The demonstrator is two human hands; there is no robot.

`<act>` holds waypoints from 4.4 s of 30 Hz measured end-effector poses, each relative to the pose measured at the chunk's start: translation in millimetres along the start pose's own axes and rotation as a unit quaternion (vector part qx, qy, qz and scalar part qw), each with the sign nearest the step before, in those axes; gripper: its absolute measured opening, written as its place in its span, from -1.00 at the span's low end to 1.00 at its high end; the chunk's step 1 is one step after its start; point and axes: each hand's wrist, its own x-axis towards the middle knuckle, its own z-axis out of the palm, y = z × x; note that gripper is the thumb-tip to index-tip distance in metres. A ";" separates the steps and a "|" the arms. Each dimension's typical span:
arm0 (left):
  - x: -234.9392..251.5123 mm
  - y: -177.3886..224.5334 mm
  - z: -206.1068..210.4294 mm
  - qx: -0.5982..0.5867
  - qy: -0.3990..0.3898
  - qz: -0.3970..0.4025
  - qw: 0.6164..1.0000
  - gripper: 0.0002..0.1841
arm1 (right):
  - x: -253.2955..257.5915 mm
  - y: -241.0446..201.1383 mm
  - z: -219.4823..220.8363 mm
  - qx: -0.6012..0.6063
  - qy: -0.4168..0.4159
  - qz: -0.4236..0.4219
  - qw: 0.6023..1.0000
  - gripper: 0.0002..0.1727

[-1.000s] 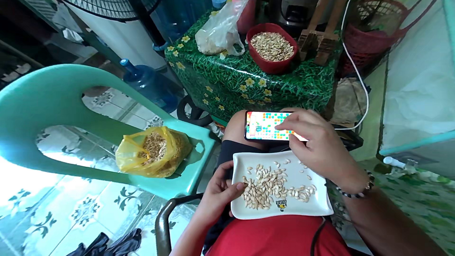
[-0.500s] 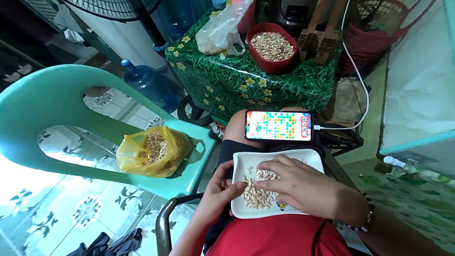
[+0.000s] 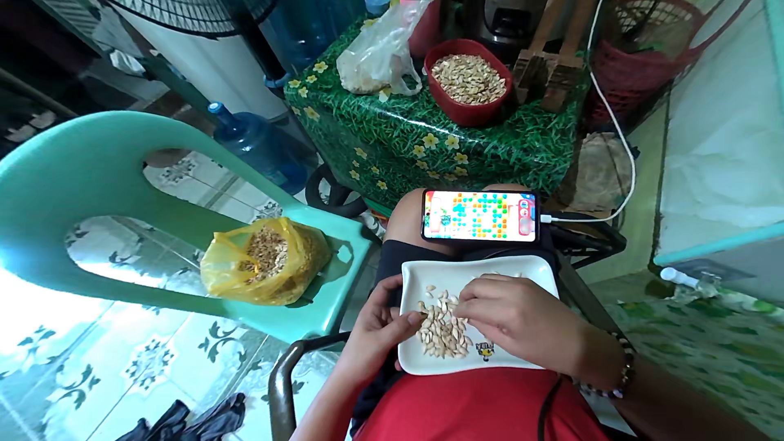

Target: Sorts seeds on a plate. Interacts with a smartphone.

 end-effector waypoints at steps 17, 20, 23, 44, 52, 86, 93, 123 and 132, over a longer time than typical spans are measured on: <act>-0.2 -1.8 -1.0 -0.007 -0.008 0.010 1.000 -0.39 | -5.2 12.0 -21.1 -0.065 0.058 0.045 0.995 -0.70; -0.6 -1.3 -1.1 -0.002 -0.006 0.006 1.000 -0.39 | -3.8 17.3 -20.6 -0.072 0.067 0.057 0.994 -0.71; 0.0 -2.6 -1.2 -0.008 -0.010 0.010 1.000 -0.39 | -2.3 19.7 -20.7 -0.088 0.091 0.067 0.990 -0.70; -1.0 -1.3 -1.1 -0.005 -0.007 0.001 1.000 -0.39 | 41.8 38.1 -16.0 -0.170 0.130 0.138 0.967 -0.50; -0.8 -2.6 -1.7 -0.010 -0.011 0.005 1.000 -0.38 | 39.5 38.5 -22.0 -0.149 0.149 0.149 0.966 -0.45; -0.9 -0.4 0.3 0.009 0.007 -0.007 1.000 -0.40 | -40.2 27.9 -59.9 -0.026 -0.038 0.110 0.993 -0.73; -1.4 -0.3 -0.7 0.012 0.008 -0.013 1.000 -0.41 | -61.2 22.1 -53.9 -0.030 -0.090 0.094 0.991 -0.64; -2.1 -3.3 -1.0 0.017 0.017 -0.006 1.000 -0.40 | -10.7 19.8 -11.3 -0.050 -0.012 0.049 0.997 -0.69; -2.5 -2.5 -1.3 0.017 0.013 -0.005 1.000 -0.38 | 2.0 15.3 -1.2 -0.053 -0.017 0.049 0.997 -0.65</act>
